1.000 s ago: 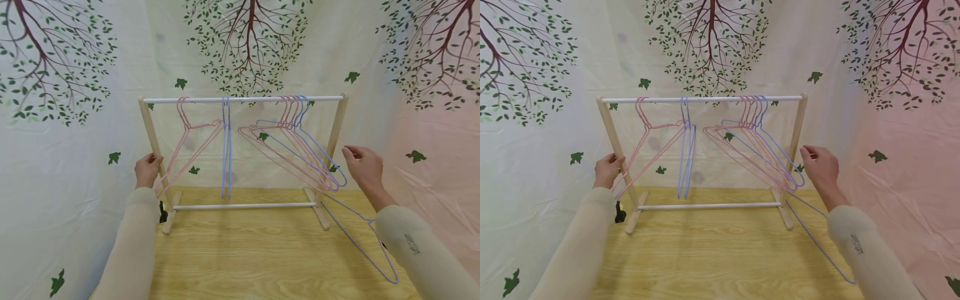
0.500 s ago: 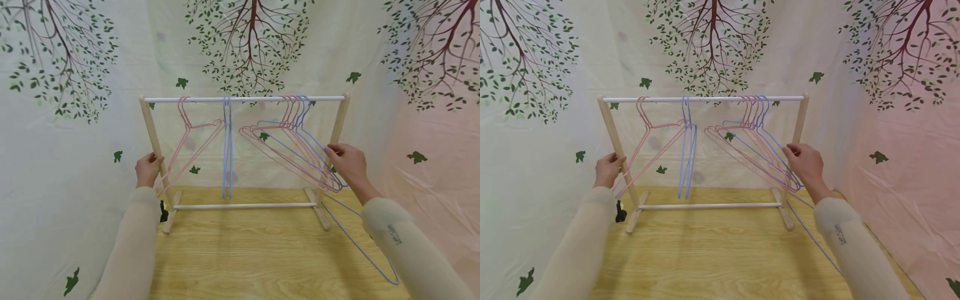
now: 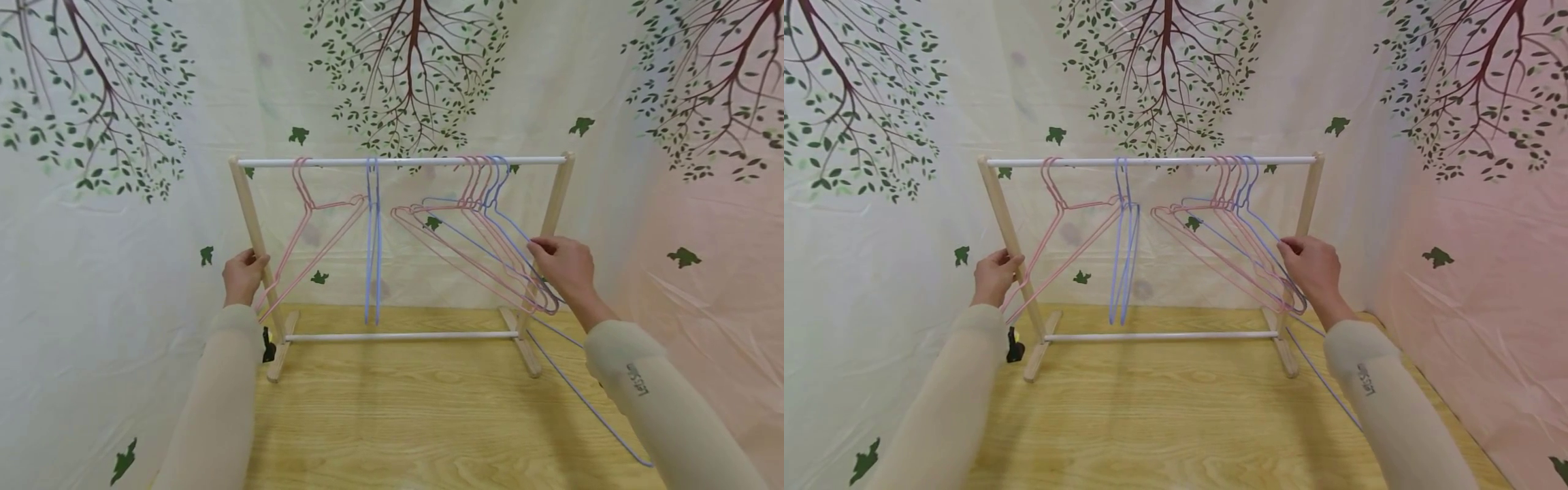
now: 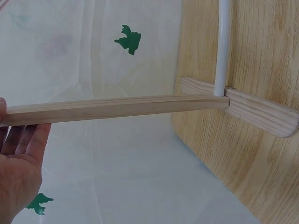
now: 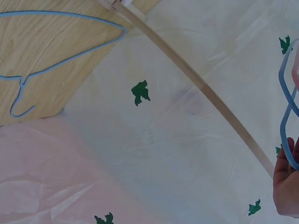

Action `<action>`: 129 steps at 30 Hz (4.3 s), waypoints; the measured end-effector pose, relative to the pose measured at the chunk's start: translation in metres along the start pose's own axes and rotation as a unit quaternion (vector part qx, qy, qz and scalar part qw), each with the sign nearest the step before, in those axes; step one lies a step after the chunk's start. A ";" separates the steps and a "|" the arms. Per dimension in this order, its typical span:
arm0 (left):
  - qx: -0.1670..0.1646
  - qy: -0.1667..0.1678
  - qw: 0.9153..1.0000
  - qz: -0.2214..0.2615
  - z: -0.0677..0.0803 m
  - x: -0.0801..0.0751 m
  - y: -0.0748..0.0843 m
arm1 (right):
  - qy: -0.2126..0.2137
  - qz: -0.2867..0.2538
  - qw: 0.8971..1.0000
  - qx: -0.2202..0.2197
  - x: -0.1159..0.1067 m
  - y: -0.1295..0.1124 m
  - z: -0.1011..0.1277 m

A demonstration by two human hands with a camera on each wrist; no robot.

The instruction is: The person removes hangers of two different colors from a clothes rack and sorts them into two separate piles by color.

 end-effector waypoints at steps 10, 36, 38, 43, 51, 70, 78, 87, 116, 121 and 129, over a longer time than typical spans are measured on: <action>0.010 0.012 1.000 -0.005 -0.001 -0.001 0.001 | 0.042 -0.015 0.999 -0.011 -0.007 -0.002 0.002; 0.001 0.016 1.000 -0.004 -0.003 0.002 -0.002 | 0.207 -0.070 0.975 -0.032 -0.052 0.024 0.026; 0.003 0.016 1.000 -0.004 -0.003 0.001 -0.002 | 0.222 -0.080 0.971 -0.034 -0.056 0.027 0.030; 0.004 0.017 1.000 -0.003 -0.003 0.000 -0.001 | 0.256 -0.119 0.958 -0.037 -0.064 0.036 0.042; 0.003 0.013 1.000 -0.005 -0.002 -0.002 0.000 | 0.282 -0.154 0.945 -0.067 -0.066 0.052 0.067; 0.012 0.012 1.000 -0.002 0.000 -0.002 0.004 | 0.374 -0.194 0.902 -0.098 -0.079 0.072 0.134; 0.008 0.012 1.000 0.003 0.000 -0.001 0.003 | 0.396 -0.207 0.888 -0.111 -0.085 0.051 0.156; 0.004 0.007 1.000 0.003 -0.001 0.000 0.002 | 0.422 -0.208 0.874 -0.123 -0.098 0.058 0.167; 0.010 0.009 1.000 0.007 -0.007 -0.003 -0.001 | 0.484 -0.156 0.860 -0.045 -0.141 0.111 0.173; 0.011 0.003 1.000 0.004 -0.007 -0.003 0.001 | 0.452 -0.130 0.882 -0.045 -0.138 0.129 0.177; 0.007 0.000 1.000 0.010 -0.007 -0.002 0.001 | 0.420 -0.125 0.899 -0.004 -0.125 0.139 0.185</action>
Point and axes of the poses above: each hand's wrist, its own z-axis away from the middle knuckle, its own x-axis out of the palm, y = z × x, the point moved 9 cm from there along -z, towards the middle knuckle, and after that the axes turned 15 degrees about -z, right-handed, at the moved point
